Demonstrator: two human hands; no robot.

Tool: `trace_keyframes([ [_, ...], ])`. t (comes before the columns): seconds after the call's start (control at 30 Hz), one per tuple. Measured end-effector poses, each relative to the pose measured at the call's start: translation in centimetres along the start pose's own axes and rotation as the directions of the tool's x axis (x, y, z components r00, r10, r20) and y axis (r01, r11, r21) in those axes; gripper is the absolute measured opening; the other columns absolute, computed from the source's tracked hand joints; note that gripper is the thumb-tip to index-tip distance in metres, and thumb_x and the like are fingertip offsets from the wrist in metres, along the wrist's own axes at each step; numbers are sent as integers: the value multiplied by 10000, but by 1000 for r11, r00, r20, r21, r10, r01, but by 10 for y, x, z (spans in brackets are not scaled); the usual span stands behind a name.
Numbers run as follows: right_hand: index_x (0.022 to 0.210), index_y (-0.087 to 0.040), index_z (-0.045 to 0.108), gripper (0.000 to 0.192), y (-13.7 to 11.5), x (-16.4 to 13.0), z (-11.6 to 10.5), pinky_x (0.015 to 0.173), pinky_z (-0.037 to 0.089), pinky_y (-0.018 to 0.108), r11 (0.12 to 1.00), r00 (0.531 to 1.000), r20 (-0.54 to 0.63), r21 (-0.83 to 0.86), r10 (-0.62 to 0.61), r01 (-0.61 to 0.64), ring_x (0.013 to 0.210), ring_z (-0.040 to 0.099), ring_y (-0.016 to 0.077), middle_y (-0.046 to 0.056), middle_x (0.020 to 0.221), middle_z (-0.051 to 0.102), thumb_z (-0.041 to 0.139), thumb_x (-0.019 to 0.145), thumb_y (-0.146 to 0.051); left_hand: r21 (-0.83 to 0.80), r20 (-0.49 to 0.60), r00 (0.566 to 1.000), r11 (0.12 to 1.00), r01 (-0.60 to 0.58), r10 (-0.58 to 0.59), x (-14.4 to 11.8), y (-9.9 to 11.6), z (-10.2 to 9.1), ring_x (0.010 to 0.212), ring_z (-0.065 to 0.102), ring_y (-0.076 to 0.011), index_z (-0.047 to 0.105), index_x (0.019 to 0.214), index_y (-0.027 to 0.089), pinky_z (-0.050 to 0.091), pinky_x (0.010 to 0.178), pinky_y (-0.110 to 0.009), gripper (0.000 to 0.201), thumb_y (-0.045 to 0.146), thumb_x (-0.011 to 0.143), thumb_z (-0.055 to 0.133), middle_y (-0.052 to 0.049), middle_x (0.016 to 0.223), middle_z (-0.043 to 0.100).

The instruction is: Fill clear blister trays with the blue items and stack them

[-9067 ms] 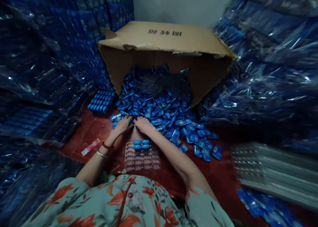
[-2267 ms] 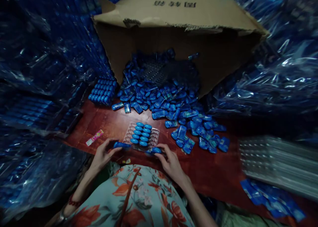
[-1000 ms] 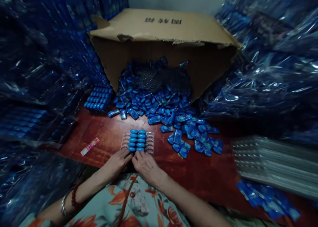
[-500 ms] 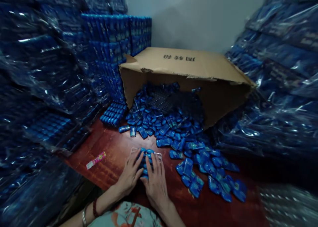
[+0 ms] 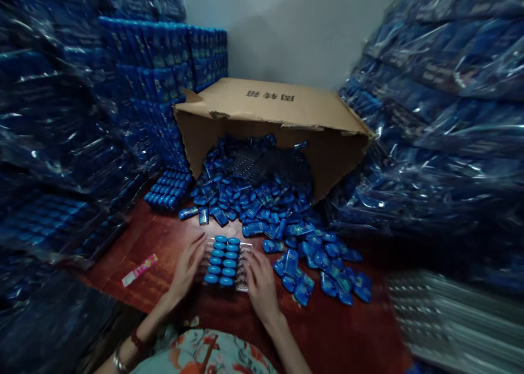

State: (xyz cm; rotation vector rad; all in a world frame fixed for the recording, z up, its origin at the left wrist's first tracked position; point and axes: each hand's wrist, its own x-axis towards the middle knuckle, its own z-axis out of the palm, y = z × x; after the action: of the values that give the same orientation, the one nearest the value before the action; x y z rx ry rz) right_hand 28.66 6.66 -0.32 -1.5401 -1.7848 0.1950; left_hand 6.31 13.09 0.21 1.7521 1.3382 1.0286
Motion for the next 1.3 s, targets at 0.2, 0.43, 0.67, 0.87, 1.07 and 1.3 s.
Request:
trace_keyframes([
  [0.2,1166,-232,595,376,41,56,-18,784,445,421,947,994,114,-318,-2,38,1013,493,257,103,1119,603,389,868,-129,355,-14,986,923,-149,165,78,-14,-8,1024,520,-228,601,1071,176,434,911,-409,251,269,882,464,-101,1058,563],
  [0.43,1246,-172,497,418,28,96,-7,762,385,377,811,928,351,-575,124,110,998,482,265,126,1130,568,514,829,-145,561,132,986,812,-159,102,126,1,31,1005,515,-287,533,1119,120,432,858,-426,392,340,805,614,-150,1071,544],
  [0.67,1273,-143,477,441,22,73,-13,772,365,387,808,915,371,-582,156,98,1009,486,283,131,1125,592,523,836,-191,174,107,981,968,-181,164,95,-18,18,1062,534,-203,512,1193,169,418,947,-384,316,195,884,446,-108,1150,554],
  [0.87,1190,-154,541,333,21,76,-12,784,370,388,858,913,389,-505,125,98,977,530,275,123,1062,647,455,871,-199,-60,-58,995,995,80,-83,65,-21,-21,933,613,-210,558,1169,152,477,850,-370,425,340,788,581,-96,1074,642],
  [1.07,1172,-171,483,370,15,66,-20,718,442,352,941,918,211,-116,337,-319,827,621,244,102,941,658,349,921,-408,-163,-68,977,968,189,-202,39,-21,-38,769,636,-195,642,986,160,501,738,-331,397,411,682,681,-57,905,689],
  [1.3,1058,-216,529,379,19,39,-25,484,438,272,750,779,429,284,458,-597,557,558,161,-13,684,576,510,797,-489,-90,-49,977,975,205,-210,42,-14,-33,702,596,-161,610,1069,168,472,674,-285,392,402,754,611,-31,846,665],
])
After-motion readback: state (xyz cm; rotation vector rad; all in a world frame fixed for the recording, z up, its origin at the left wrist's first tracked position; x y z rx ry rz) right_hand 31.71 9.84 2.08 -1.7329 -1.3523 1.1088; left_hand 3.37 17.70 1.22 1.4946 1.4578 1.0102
